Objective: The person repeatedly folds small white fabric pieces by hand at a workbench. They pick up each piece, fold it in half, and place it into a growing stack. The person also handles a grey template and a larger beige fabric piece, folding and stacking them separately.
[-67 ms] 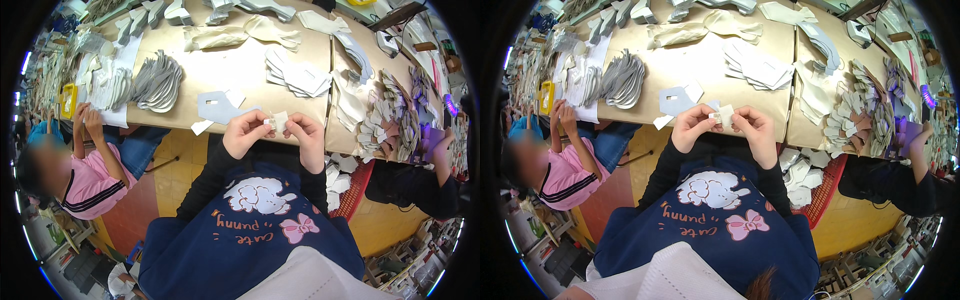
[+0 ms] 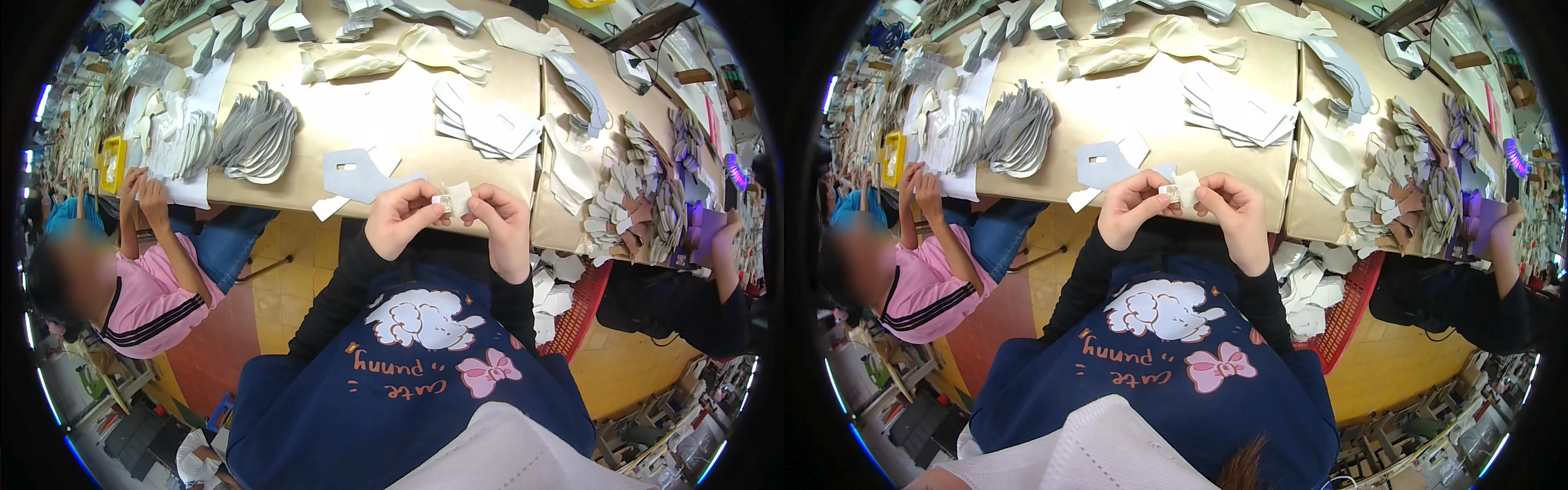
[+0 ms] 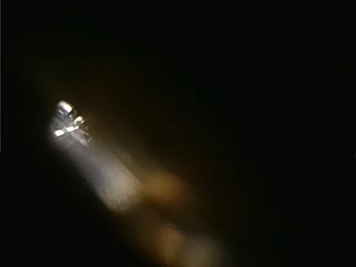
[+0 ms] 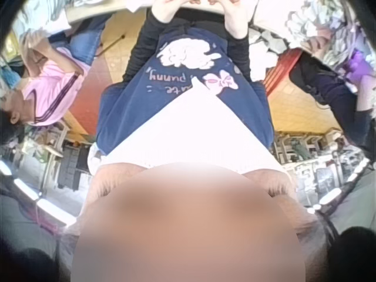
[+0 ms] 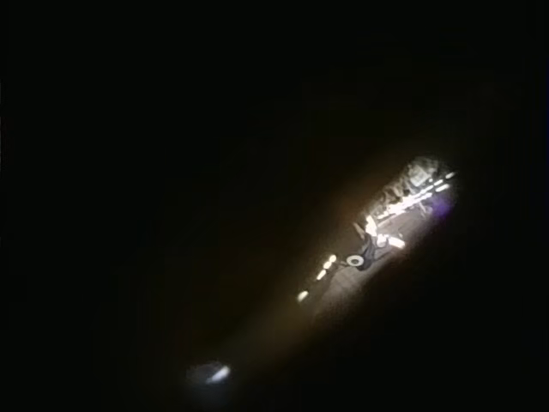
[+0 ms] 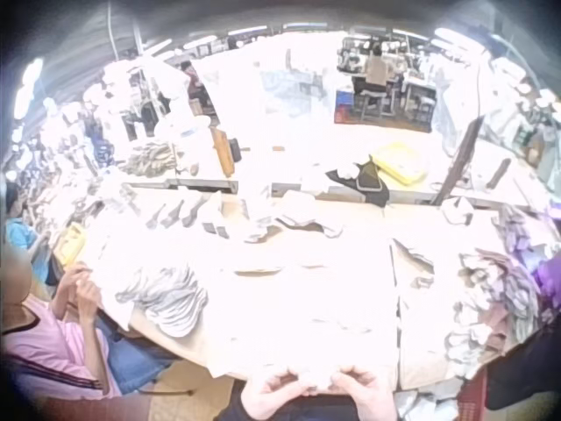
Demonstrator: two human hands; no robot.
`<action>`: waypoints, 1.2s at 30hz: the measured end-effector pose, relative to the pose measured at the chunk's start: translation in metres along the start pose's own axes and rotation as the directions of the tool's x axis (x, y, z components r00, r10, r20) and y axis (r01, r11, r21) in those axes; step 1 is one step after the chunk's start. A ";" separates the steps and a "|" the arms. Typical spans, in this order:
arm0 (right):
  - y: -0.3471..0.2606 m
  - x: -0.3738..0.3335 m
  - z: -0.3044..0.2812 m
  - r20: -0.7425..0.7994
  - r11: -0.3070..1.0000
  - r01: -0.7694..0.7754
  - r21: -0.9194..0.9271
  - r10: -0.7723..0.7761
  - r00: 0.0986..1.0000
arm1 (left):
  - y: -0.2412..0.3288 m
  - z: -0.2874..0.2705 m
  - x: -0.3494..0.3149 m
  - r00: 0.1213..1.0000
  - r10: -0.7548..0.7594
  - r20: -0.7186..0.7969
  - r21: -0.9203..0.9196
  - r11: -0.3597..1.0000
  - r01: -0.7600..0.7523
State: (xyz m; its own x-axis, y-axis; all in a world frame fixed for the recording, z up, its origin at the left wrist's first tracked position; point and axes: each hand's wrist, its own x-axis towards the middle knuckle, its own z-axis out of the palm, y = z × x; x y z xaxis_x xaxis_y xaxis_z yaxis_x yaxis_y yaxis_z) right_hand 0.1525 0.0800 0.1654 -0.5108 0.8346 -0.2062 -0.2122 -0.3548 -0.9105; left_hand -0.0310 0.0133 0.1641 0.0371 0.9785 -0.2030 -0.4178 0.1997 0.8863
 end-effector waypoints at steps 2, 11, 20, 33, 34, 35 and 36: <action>-0.001 0.000 0.002 -0.003 1.000 -0.009 -0.001 0.009 1.000 | -0.001 -0.001 0.000 1.000 0.001 0.026 0.003 1.000 -0.001; -0.003 0.003 0.005 0.004 0.999 -0.051 -0.006 0.051 0.999 | -0.001 0.000 0.013 0.940 0.267 -0.212 0.158 0.959 -0.237; -0.003 0.007 0.007 -0.072 0.998 0.033 -0.050 -0.037 0.997 | -0.003 -0.006 0.015 0.990 -0.030 -0.137 0.104 0.994 0.045; 0.003 0.005 0.000 -0.059 0.983 -0.043 -0.176 0.033 0.998 | -0.012 -0.007 0.018 0.994 0.012 -0.105 0.263 0.965 0.016; 0.005 0.004 -0.003 -0.055 0.985 -0.035 -0.172 0.025 0.998 | -0.016 -0.007 0.019 0.995 -0.021 -0.095 0.292 0.955 0.048; 0.008 0.003 -0.007 -0.092 0.980 -0.065 -0.187 0.048 0.995 | -0.021 -0.009 0.022 0.996 -0.043 -0.081 0.313 0.947 0.066; 0.011 0.002 -0.012 -0.120 0.976 -0.088 -0.197 0.065 0.991 | -0.027 -0.010 0.026 0.997 -0.041 -0.060 0.324 0.944 0.059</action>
State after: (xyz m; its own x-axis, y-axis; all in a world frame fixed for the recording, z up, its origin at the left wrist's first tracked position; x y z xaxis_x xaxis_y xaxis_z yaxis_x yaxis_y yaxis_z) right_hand 0.1591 0.0827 0.1505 -0.4197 0.8544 -0.3062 0.0016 -0.3367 -0.9416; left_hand -0.0275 0.0327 0.1306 -0.0006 0.9645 -0.2640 -0.0985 0.2626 0.9599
